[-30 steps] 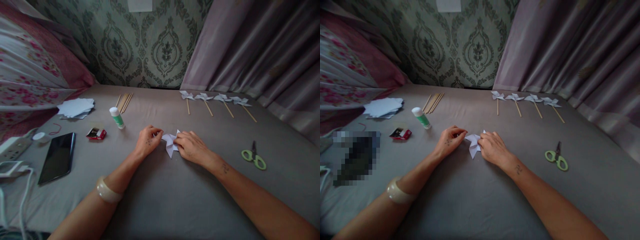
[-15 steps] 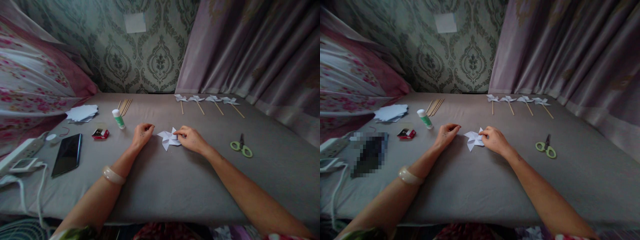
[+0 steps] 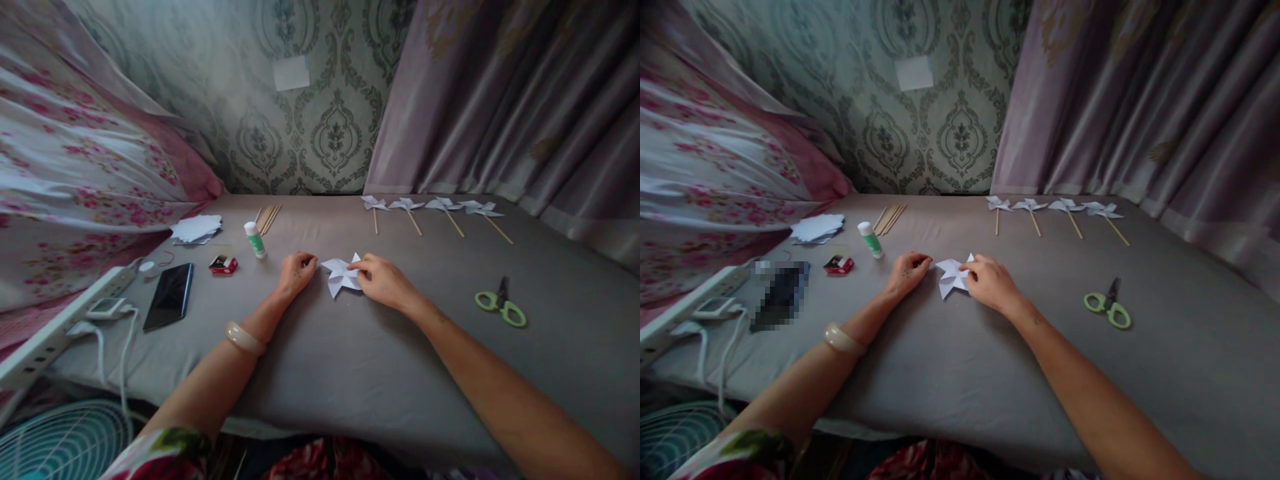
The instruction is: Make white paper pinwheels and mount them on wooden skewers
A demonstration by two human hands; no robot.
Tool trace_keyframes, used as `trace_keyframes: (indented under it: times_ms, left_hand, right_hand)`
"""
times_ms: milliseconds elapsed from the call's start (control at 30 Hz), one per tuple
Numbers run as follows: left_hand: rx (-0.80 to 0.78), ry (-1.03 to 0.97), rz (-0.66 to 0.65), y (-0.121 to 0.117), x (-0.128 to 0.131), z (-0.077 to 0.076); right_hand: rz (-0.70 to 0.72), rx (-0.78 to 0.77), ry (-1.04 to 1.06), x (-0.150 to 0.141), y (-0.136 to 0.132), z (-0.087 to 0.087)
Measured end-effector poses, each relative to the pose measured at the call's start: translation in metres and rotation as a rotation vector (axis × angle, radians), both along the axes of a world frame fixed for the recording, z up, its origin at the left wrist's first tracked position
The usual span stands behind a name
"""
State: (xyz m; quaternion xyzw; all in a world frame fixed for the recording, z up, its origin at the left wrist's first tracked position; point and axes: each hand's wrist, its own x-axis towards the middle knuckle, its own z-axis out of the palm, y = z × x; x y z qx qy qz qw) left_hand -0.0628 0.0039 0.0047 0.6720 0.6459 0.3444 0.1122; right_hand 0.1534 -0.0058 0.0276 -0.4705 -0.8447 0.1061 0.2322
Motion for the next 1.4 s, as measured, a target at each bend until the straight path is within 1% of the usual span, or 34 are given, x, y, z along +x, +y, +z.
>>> trace_keyframes:
  times_ms: [67,133,200,233,333,433,500,600,667,733,767,833,867,933,1000,1100,1167,1233,1400]
  left_hand:
    - [0.003,-0.002,0.020,-0.003,0.001,0.001]
    - [-0.001,-0.025,0.019,-0.008,0.002,0.003]
    - [0.000,-0.058,-0.017,-0.015,0.002,0.005]
    - [-0.003,-0.084,-0.037,-0.020,0.002,0.006]
    - [-0.058,-0.176,-0.118,-0.036,0.000,0.010]
    - [-0.096,-0.261,-0.105,-0.056,-0.009,0.014]
    - [-0.096,-0.296,-0.059,-0.067,-0.024,0.015]
    - [-0.066,-0.269,0.052,-0.080,-0.061,0.017]
    - [-0.024,-0.208,0.172,-0.086,-0.093,0.019]
    - [0.007,-0.130,0.318,-0.088,-0.125,0.021]
    - [0.010,-0.091,0.381,-0.088,-0.140,0.022]
    - [-0.016,0.014,0.448,-0.083,-0.165,0.025]
    - [-0.027,0.060,0.452,-0.079,-0.174,0.026]
    - [-0.044,0.180,0.455,-0.069,-0.186,0.030]
    - [-0.077,0.323,0.463,-0.059,-0.191,0.035]
    - [-0.194,0.451,0.451,-0.045,-0.193,0.041]
    - [-0.286,0.483,0.440,-0.038,-0.194,0.043]
    - [-0.345,0.475,0.426,-0.032,-0.195,0.044]
    - [-0.360,0.482,0.349,-0.026,-0.193,0.047]
  right_hand:
    - [-0.027,-0.024,0.191,0.009,0.000,0.005]
    - [-0.065,-0.034,0.302,0.021,-0.003,0.004]
    - [-0.118,-0.087,0.385,0.034,-0.006,-0.004]
    - [-0.153,-0.137,0.407,0.041,-0.008,-0.011]
    - [-0.255,-0.300,0.414,0.057,-0.012,-0.031]
    - [-0.332,-0.378,0.496,0.064,-0.016,-0.039]
    - [-0.341,-0.409,0.517,0.064,-0.018,-0.038]
    - [-0.324,-0.438,0.494,0.064,-0.020,-0.035]
    - [-0.305,-0.442,0.470,0.065,-0.021,-0.034]
    - [-0.282,-0.430,0.461,0.065,-0.021,-0.034]
    - [-0.271,-0.422,0.466,0.065,-0.021,-0.033]
    - [-0.266,-0.408,0.498,0.064,-0.021,-0.033]
    - [-0.264,-0.410,0.508,0.064,-0.021,-0.032]
    - [-0.308,-0.423,0.533,0.063,-0.021,-0.031]
    - [-0.339,-0.423,0.594,0.061,-0.021,-0.029]
    - [-0.340,-0.414,0.653,0.060,-0.021,-0.027]
    - [-0.331,-0.424,0.658,0.060,-0.021,-0.027]
    - [-0.318,-0.432,0.652,0.060,-0.021,-0.027]
    - [-0.296,-0.427,0.649,0.060,-0.020,-0.028]
